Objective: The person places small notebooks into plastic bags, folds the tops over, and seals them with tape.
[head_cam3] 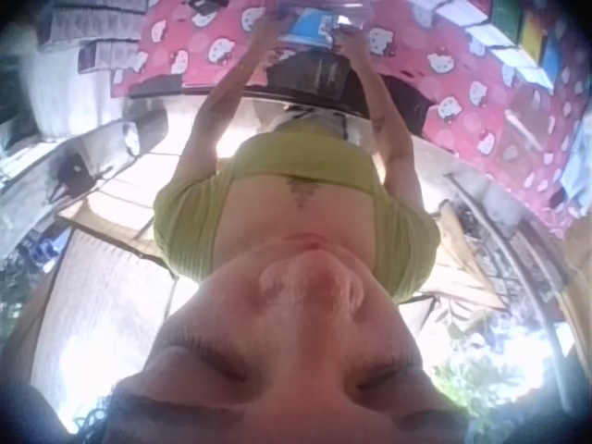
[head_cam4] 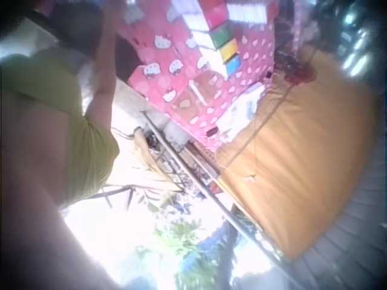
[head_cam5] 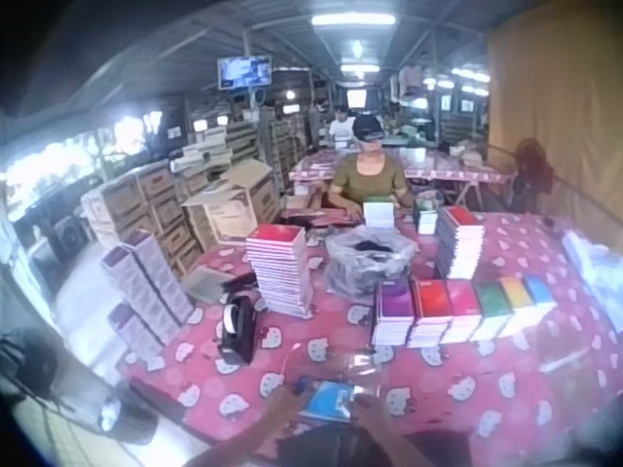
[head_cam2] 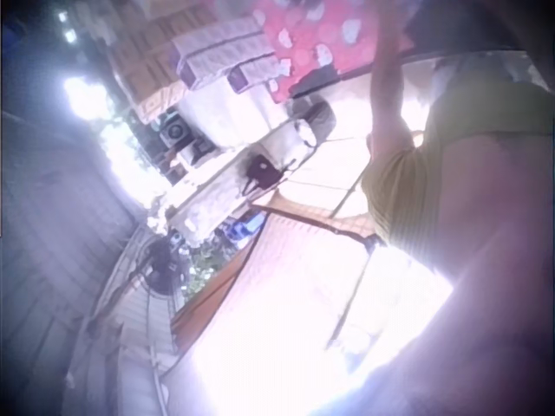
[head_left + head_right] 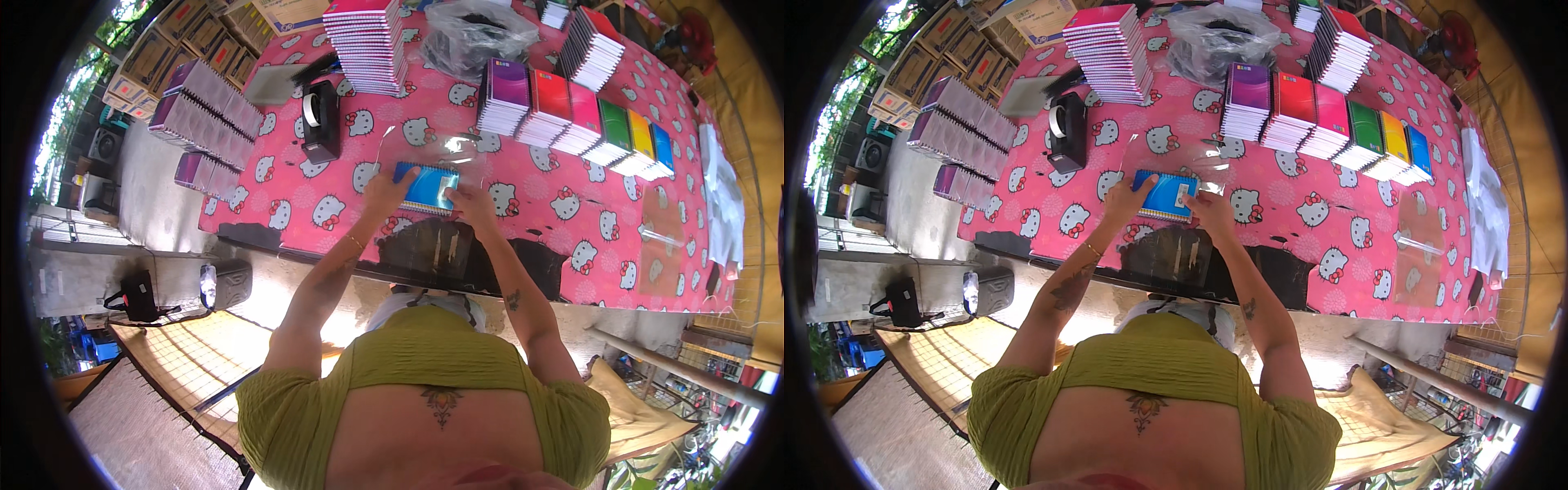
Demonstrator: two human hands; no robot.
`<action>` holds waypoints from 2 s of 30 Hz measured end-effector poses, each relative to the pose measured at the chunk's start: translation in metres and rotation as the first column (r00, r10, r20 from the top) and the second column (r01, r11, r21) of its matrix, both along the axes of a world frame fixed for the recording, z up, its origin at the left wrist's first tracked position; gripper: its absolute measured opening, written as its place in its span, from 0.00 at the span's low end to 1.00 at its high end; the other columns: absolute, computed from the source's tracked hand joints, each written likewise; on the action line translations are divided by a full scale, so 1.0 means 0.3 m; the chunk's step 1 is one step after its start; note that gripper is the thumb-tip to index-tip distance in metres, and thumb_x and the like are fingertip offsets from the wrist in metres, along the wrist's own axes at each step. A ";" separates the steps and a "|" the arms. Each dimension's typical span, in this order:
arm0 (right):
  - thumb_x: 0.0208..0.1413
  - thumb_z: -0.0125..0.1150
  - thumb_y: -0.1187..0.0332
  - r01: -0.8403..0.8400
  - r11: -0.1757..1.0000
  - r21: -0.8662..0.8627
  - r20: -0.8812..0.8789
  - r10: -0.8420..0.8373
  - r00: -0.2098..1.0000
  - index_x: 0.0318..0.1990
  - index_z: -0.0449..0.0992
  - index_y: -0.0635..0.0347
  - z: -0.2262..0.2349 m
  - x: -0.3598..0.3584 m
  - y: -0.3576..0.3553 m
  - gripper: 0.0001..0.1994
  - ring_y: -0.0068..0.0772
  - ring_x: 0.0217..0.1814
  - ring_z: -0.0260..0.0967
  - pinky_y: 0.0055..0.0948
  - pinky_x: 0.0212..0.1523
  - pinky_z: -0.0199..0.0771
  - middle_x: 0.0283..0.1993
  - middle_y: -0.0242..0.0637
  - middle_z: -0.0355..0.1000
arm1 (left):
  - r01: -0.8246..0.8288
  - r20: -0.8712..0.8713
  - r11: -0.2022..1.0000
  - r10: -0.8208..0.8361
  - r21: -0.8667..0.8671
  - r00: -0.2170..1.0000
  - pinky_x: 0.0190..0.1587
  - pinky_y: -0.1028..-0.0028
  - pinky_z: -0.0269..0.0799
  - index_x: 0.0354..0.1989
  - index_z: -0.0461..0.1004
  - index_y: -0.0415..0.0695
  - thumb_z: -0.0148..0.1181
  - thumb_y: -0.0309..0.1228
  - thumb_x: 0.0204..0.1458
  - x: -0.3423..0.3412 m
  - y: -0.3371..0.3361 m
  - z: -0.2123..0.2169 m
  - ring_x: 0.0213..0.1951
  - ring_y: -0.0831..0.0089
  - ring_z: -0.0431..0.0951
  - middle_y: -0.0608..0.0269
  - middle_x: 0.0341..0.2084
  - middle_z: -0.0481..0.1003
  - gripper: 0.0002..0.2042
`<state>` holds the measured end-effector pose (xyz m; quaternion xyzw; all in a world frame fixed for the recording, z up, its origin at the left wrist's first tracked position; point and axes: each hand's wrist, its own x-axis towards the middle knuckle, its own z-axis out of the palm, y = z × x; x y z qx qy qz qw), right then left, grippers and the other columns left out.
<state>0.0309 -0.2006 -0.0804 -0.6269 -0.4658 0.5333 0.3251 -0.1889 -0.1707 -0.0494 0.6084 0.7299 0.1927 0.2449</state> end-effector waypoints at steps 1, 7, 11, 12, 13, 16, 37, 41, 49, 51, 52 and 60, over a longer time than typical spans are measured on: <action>0.56 0.67 0.55 -0.009 1.000 0.002 0.176 0.008 0.984 0.50 0.78 0.67 0.045 -0.024 0.000 0.24 0.24 0.31 0.75 0.24 0.34 0.75 0.34 0.34 0.78 | -0.005 -0.027 1.000 0.005 0.009 1.000 0.44 0.55 0.73 0.37 0.78 0.31 0.53 0.67 0.50 -0.010 -0.004 -0.023 0.38 0.46 0.80 0.39 0.29 0.78 0.40; 0.56 0.66 0.57 0.052 0.998 -0.023 -0.138 -0.055 0.989 0.48 0.78 0.70 -0.003 -0.009 -0.022 0.22 0.23 0.30 0.76 0.21 0.31 0.73 0.34 0.37 0.79 | -0.022 0.073 0.998 0.017 0.059 0.997 0.44 0.57 0.73 0.40 0.77 0.34 0.45 0.64 0.58 -0.063 -0.005 -0.078 0.39 0.49 0.80 0.45 0.31 0.79 0.36; 0.56 0.66 0.63 -0.041 0.991 0.127 -0.092 0.053 0.994 0.46 0.78 0.62 -0.009 0.047 -0.112 0.14 0.27 0.33 0.76 0.29 0.33 0.75 0.37 0.36 0.78 | 0.023 0.300 0.991 -0.062 0.133 0.952 0.40 0.63 0.71 0.41 0.75 0.39 0.58 0.50 0.57 -0.191 -0.086 -0.057 0.34 0.56 0.79 0.52 0.28 0.77 0.22; 0.56 0.65 0.64 -0.248 0.934 0.259 0.140 0.218 0.966 0.45 0.79 0.60 0.032 0.050 -0.201 0.13 0.30 0.34 0.76 0.31 0.35 0.75 0.37 0.35 0.78 | 0.162 0.211 0.974 -0.193 0.159 0.958 0.38 0.66 0.71 0.41 0.74 0.41 0.64 0.43 0.55 -0.255 -0.143 -0.037 0.34 0.60 0.79 0.54 0.27 0.76 0.17; 0.56 0.64 0.66 -0.467 0.820 0.331 0.382 0.336 0.861 0.45 0.79 0.57 0.056 0.055 -0.248 0.11 0.32 0.36 0.76 0.33 0.36 0.75 0.37 0.34 0.77 | 0.429 0.244 0.885 -0.463 0.182 0.852 0.37 0.66 0.71 0.39 0.74 0.42 0.66 0.36 0.53 -0.320 -0.198 -0.052 0.34 0.61 0.78 0.56 0.29 0.76 0.12; 0.55 0.65 0.66 -0.703 0.594 0.391 0.584 0.430 0.688 0.43 0.79 0.52 0.014 0.046 -0.273 0.09 0.38 0.37 0.75 0.37 0.39 0.73 0.34 0.35 0.76 | 0.749 0.015 0.594 -0.787 0.293 0.617 0.37 0.65 0.71 0.37 0.75 0.45 0.67 0.25 0.50 -0.378 -0.252 -0.085 0.36 0.63 0.77 0.59 0.34 0.75 0.08; 0.59 0.56 0.71 0.095 0.824 0.558 0.339 -0.331 0.881 0.46 0.73 0.62 0.092 0.013 -0.132 0.09 0.50 0.38 0.71 0.45 0.36 0.70 0.38 0.46 0.73 | 0.315 0.230 0.835 -0.450 0.450 0.863 0.29 0.70 0.72 0.45 0.69 0.38 0.58 0.26 0.58 -0.279 -0.037 -0.039 0.29 0.64 0.79 0.56 0.29 0.78 0.09; 0.57 0.60 0.64 -0.412 0.649 0.639 0.678 -0.223 0.700 0.51 0.73 0.57 0.164 -0.174 -0.233 0.16 0.46 0.55 0.67 0.49 0.52 0.67 0.53 0.43 0.69 | 0.196 0.637 0.965 -0.261 0.171 0.725 0.29 0.75 0.72 0.45 0.71 0.37 0.56 0.29 0.61 -0.297 0.032 -0.128 0.26 0.76 0.78 0.59 0.27 0.79 0.09; 0.56 0.60 0.52 -0.567 0.657 0.496 0.831 -0.170 0.530 0.64 0.65 0.59 0.091 -0.287 -0.245 0.31 0.42 0.74 0.49 0.53 0.71 0.45 0.71 0.41 0.56 | 0.220 0.150 0.864 -0.318 0.453 0.936 0.39 0.67 0.75 0.42 0.76 0.38 0.56 0.30 0.58 -0.226 0.090 0.013 0.37 0.62 0.80 0.53 0.33 0.79 0.09; 0.55 0.60 0.52 -0.566 0.665 0.488 0.838 -0.176 0.516 0.62 0.67 0.61 0.105 -0.287 -0.242 0.31 0.42 0.76 0.46 0.53 0.71 0.43 0.72 0.42 0.53 | 0.408 0.084 0.775 -0.504 0.482 0.859 0.41 0.64 0.74 0.43 0.77 0.40 0.57 0.33 0.57 -0.158 0.120 0.063 0.39 0.56 0.80 0.52 0.33 0.79 0.11; 0.54 0.60 0.52 -0.570 0.664 0.484 0.842 -0.176 0.511 0.61 0.68 0.62 0.116 -0.291 -0.240 0.31 0.42 0.77 0.44 0.54 0.72 0.42 0.73 0.42 0.51 | 0.489 0.048 0.720 -0.583 0.492 0.811 0.43 0.62 0.73 0.43 0.77 0.40 0.57 0.34 0.57 -0.133 0.141 0.070 0.41 0.53 0.79 0.51 0.34 0.79 0.12; 0.54 0.59 0.54 -0.662 0.622 0.418 0.902 -0.200 0.382 0.56 0.71 0.64 0.143 -0.302 -0.212 0.27 0.39 0.64 0.56 0.50 0.64 0.52 0.61 0.40 0.61 | 0.725 0.082 0.650 -0.729 -0.230 0.680 0.54 0.60 0.70 0.54 0.76 0.48 0.39 0.51 0.63 -0.024 0.294 0.071 0.49 0.50 0.77 0.47 0.45 0.78 0.25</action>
